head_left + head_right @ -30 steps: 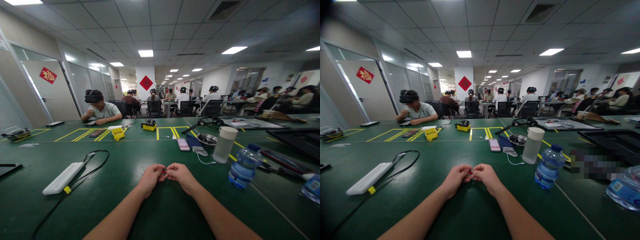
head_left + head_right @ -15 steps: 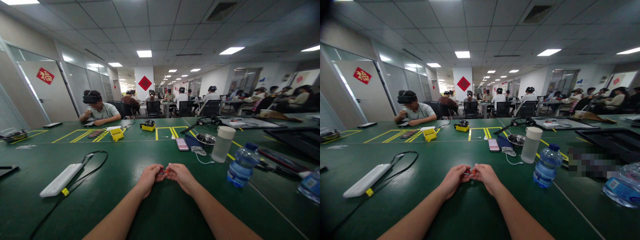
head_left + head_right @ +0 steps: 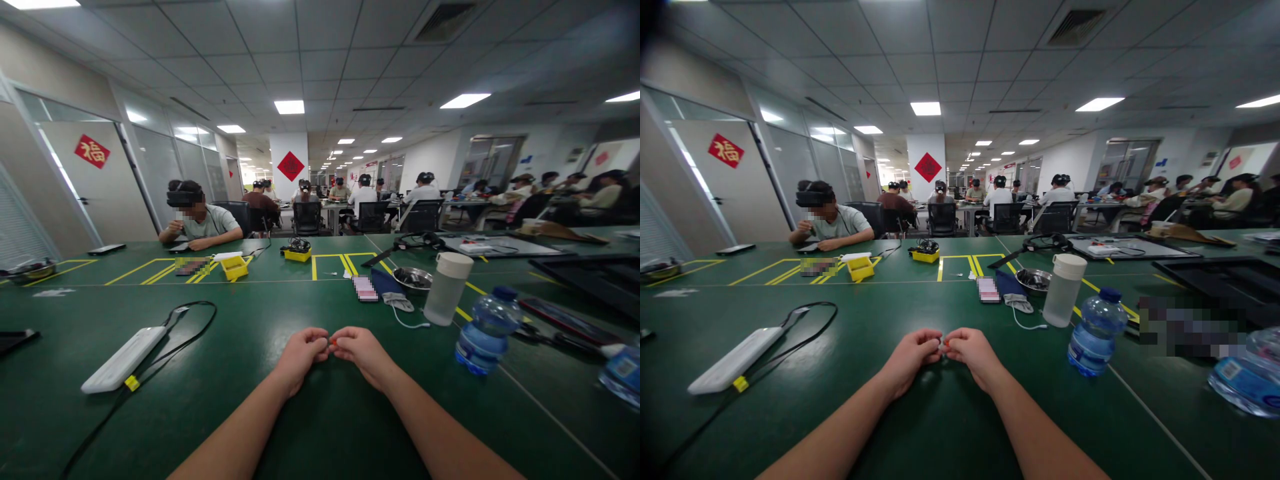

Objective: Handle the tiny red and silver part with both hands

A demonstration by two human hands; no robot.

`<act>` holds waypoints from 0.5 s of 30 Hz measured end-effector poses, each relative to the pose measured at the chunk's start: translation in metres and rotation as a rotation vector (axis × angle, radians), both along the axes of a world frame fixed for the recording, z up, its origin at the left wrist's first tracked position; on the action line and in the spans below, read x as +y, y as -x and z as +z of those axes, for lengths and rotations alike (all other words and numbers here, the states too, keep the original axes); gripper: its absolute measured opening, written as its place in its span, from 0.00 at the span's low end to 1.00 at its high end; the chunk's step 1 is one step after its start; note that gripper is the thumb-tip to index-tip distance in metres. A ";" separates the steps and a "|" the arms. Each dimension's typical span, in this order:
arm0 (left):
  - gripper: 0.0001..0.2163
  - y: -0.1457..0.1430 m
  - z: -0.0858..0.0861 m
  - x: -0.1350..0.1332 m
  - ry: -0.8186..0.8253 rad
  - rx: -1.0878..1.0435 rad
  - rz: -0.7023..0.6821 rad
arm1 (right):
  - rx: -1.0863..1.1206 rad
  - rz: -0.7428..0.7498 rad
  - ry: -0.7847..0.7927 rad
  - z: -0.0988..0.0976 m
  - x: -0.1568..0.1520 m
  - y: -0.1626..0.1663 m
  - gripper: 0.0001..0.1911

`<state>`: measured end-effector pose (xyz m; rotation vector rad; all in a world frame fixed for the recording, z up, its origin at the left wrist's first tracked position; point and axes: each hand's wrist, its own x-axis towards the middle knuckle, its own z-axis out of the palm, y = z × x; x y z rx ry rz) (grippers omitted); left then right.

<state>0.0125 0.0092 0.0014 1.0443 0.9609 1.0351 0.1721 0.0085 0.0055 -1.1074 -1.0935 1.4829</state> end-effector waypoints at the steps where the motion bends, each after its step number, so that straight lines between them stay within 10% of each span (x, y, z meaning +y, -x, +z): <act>1: 0.13 0.000 0.000 0.000 -0.015 0.016 0.009 | -0.013 -0.006 -0.004 0.000 0.000 0.000 0.05; 15: 0.10 0.000 0.000 0.000 0.056 -0.065 -0.002 | -0.010 0.001 -0.038 0.000 -0.002 0.000 0.11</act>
